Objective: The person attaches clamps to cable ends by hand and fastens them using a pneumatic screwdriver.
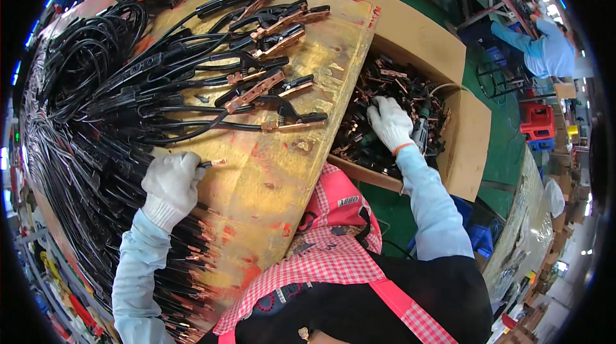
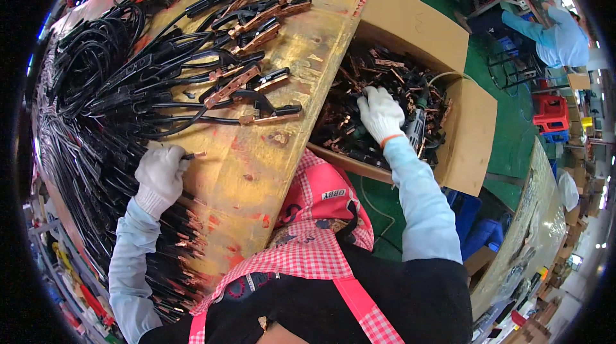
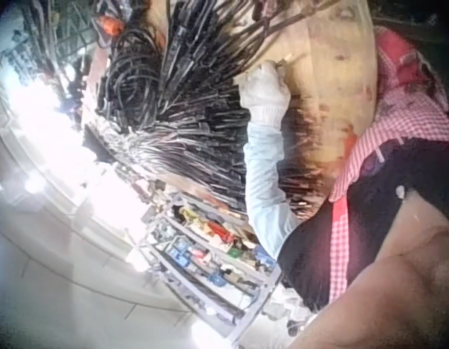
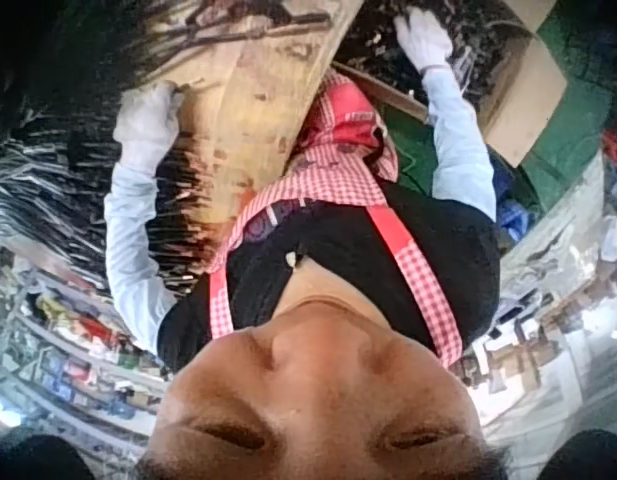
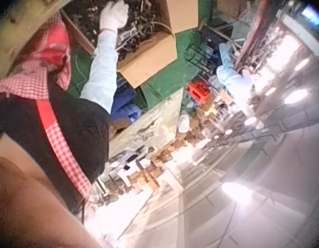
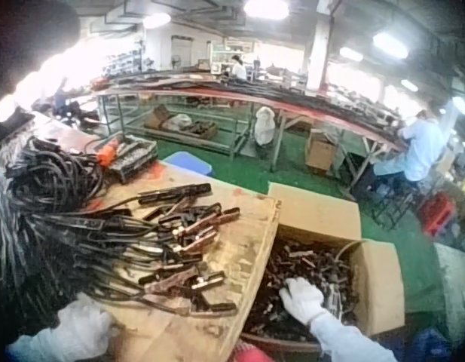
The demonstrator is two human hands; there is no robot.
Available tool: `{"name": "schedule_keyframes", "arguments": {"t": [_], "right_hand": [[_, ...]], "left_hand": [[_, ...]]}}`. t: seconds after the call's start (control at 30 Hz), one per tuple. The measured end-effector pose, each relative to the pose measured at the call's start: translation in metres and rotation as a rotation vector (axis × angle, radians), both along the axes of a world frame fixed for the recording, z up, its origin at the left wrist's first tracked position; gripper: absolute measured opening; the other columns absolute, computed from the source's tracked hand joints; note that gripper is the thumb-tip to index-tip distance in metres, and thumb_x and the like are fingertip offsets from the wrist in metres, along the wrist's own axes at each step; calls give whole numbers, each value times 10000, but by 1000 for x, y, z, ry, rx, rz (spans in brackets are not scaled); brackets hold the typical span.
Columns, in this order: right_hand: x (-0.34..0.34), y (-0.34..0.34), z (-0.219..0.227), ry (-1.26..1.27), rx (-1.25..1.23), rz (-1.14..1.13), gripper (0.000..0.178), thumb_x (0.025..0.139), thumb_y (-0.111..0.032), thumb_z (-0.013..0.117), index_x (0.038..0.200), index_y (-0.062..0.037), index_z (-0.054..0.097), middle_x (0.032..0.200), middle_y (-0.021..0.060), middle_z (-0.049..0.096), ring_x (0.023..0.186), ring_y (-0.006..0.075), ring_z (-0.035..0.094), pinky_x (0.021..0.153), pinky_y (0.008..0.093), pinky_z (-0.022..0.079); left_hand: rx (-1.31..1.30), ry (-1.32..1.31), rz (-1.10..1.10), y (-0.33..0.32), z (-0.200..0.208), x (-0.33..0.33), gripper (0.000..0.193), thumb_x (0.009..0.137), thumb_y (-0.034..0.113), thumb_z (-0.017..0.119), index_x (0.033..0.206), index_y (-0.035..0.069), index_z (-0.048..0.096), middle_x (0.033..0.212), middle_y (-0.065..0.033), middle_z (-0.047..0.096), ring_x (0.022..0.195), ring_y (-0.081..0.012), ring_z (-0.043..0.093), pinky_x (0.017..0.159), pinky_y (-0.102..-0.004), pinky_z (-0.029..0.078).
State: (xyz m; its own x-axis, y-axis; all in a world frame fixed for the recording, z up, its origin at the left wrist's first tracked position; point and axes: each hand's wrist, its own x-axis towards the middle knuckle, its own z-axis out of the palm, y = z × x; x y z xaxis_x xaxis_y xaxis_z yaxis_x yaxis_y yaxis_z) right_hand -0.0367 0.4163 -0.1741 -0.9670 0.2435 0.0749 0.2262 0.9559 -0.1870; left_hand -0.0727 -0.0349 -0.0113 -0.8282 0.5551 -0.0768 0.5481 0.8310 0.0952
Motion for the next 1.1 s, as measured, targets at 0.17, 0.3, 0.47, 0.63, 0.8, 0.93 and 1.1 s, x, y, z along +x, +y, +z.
{"name": "schedule_keyframes", "arguments": {"t": [0.17, 0.3, 0.47, 0.63, 0.8, 0.93, 1.1], "right_hand": [[-72, -10, -42, -352, 90, -276, 408, 867, -333, 707, 1162, -98, 551, 1144, 159, 655, 1028, 354, 692, 752, 517, 584], [-81, -3, -37, -391, -33, -253, 369, 937, -325, 586, 1254, -143, 538, 1276, 156, 635, 1113, 392, 657, 873, 508, 537], [-90, -12, -25, -629, 117, -235, 519, 913, -519, 570, 1264, -142, 631, 1160, 158, 710, 1070, 350, 693, 791, 498, 573], [-66, -5, -73, -421, 21, -193, 601, 924, -610, 510, 1204, -103, 671, 1113, 166, 720, 990, 371, 709, 735, 502, 575], [-64, 28, -74, -351, -156, 65, 514, 964, -483, 520, 1332, -128, 574, 1182, 186, 686, 1033, 406, 675, 823, 482, 544], [-11, -15, 5, 15, -430, -177, 592, 985, -355, 500, 1525, -173, 338, 1331, 224, 598, 1164, 408, 611, 977, 439, 469], [39, 14, 41, 213, -1334, -454, 380, 1007, -171, 517, 1372, -73, 560, 1129, 35, 682, 762, 104, 614, 600, 234, 474]], "left_hand": [[-75, -163, -19, 6, 3, 4, 84, 811, 148, 646, 825, 71, 613, 739, -148, 632, 741, -381, 617, 678, -487, 475], [34, -239, -57, 8, 2, 10, 130, 856, 226, 648, 895, 103, 636, 752, -124, 648, 748, -353, 641, 654, -474, 490], [195, -272, 42, 14, 4, -3, 174, 886, 280, 650, 1020, 170, 665, 819, -79, 675, 791, -302, 675, 663, -428, 524], [264, -308, -62, 12, 6, -3, 230, 895, 269, 643, 1110, 185, 650, 888, -63, 673, 807, -301, 676, 682, -422, 535], [419, -292, -60, 8, 6, 1, 248, 921, 270, 626, 1152, 189, 665, 915, -78, 679, 820, -297, 683, 684, -397, 540], [390, -362, -23, 11, 15, 1, 236, 930, 265, 621, 1139, 174, 682, 920, -80, 686, 825, -289, 688, 678, -379, 541], [478, -310, -59, 14, 10, 1, 217, 930, 263, 628, 1092, 137, 698, 924, -80, 703, 821, -286, 694, 697, -366, 547]]}}
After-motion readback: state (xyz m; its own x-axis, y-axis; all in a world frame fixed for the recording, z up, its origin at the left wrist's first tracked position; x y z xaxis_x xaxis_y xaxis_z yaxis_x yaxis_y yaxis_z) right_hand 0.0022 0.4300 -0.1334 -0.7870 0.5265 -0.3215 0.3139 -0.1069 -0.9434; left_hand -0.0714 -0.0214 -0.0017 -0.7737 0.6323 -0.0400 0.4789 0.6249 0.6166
